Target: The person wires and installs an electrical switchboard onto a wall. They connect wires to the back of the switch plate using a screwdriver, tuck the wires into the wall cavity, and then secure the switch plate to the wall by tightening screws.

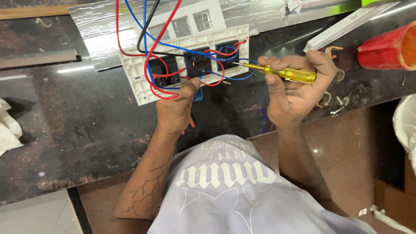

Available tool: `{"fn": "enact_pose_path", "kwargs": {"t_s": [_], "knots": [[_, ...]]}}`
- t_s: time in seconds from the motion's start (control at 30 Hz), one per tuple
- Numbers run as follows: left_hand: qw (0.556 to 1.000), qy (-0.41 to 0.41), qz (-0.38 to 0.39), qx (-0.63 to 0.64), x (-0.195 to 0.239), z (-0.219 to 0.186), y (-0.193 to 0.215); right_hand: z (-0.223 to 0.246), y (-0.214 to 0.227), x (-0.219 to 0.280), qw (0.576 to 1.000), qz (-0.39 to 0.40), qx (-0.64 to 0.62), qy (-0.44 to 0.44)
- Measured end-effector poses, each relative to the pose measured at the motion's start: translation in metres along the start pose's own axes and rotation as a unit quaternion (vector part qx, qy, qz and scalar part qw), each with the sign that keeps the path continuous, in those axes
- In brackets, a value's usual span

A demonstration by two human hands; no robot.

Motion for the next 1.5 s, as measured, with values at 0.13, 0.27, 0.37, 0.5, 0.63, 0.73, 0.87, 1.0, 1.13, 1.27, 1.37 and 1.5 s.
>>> {"fn": "enact_pose_path", "kwargs": {"t_s": [0.13, 0.27, 0.37, 0.5, 0.63, 0.73, 0.87, 1.0, 1.13, 1.27, 1.37, 1.5], "knots": [[0.995, 0.017, 0.022, 0.095, -0.001, -0.003, 0.003, 0.002, -0.010, 0.001, 1.000, 0.009, -0.016, 0.008], [0.993, 0.018, 0.020, 0.118, 0.000, -0.008, 0.003, 0.006, -0.017, -0.001, 1.000, 0.008, -0.008, 0.021], [0.992, 0.010, 0.027, 0.125, 0.000, -0.014, -0.002, 0.007, -0.020, -0.006, 0.999, 0.011, -0.003, 0.032], [0.996, 0.011, 0.019, 0.092, 0.002, -0.016, -0.004, 0.005, -0.016, 0.002, 1.000, 0.007, 0.002, 0.018], [1.000, 0.017, 0.000, -0.001, 0.002, -0.019, -0.006, 0.003, -0.014, 0.002, 1.000, -0.001, 0.003, -0.002], [0.997, 0.008, 0.000, -0.078, 0.005, -0.023, -0.010, 0.006, -0.007, 0.004, 1.000, -0.009, 0.011, -0.002], [0.987, -0.025, -0.009, -0.156, 0.009, -0.029, -0.016, 0.016, 0.002, 0.003, 0.999, 0.007, 0.033, -0.005], [0.992, -0.060, 0.040, -0.101, 0.007, -0.025, -0.034, 0.023, 0.007, 0.004, 0.999, -0.016, 0.040, 0.000], [0.993, -0.052, 0.061, -0.090, 0.006, -0.016, -0.041, 0.028, 0.009, 0.001, 0.997, -0.036, 0.064, 0.037], [0.994, -0.066, 0.064, -0.052, 0.005, -0.017, -0.038, 0.028, 0.008, -0.003, 0.997, -0.020, 0.061, 0.034], [0.996, -0.041, 0.034, -0.077, 0.004, -0.008, -0.028, 0.028, 0.002, -0.007, 0.997, -0.012, 0.064, 0.038], [0.998, -0.029, 0.045, -0.018, 0.001, -0.007, -0.032, 0.025, -0.002, -0.010, 0.999, -0.006, 0.038, 0.021]]}}
Point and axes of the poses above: each hand's wrist, its own x-axis away from the middle knuckle, its own y-axis out of the back of the hand, z = x × y, the point moved 10 cm from there along -x, towards the middle knuckle, and after that the axes turned 8 degrees about x, right-handed, at the moved point
